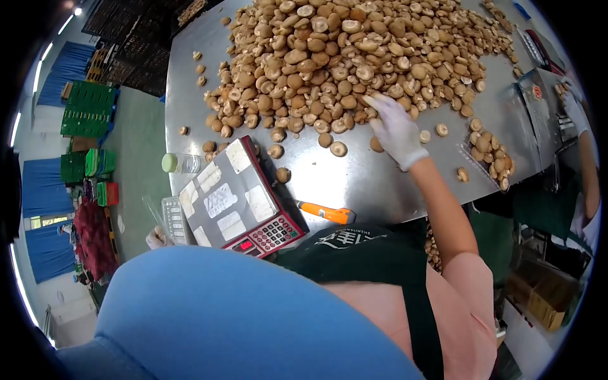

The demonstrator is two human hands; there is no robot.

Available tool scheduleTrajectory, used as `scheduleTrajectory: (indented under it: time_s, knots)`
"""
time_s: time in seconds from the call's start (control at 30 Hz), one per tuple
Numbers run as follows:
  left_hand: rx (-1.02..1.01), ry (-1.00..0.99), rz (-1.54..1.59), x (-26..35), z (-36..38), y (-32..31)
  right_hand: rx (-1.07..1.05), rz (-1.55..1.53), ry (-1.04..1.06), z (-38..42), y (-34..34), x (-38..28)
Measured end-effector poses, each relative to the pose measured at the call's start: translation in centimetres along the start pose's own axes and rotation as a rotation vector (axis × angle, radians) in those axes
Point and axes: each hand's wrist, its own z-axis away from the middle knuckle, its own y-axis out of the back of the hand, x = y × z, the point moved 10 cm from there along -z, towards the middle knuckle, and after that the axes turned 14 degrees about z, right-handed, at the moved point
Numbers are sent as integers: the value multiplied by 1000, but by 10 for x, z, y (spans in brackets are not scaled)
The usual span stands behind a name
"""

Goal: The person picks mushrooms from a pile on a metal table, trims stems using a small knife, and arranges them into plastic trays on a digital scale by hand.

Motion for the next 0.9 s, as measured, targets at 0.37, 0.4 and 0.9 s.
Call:
scheduleTrajectory:
  time_s: [0.37, 0.4, 0.9]
  knots:
    - [-301, -158, 82, 263, 74, -111, -292, 179, 221, -75, -100, -65]
    - [-315, -228, 146, 290, 67, -127, -296, 176, 230, -71, -102, -62]
    - [-966, -323, -231, 362, 98, -395, -116, 208, 224, 40, -44, -9]
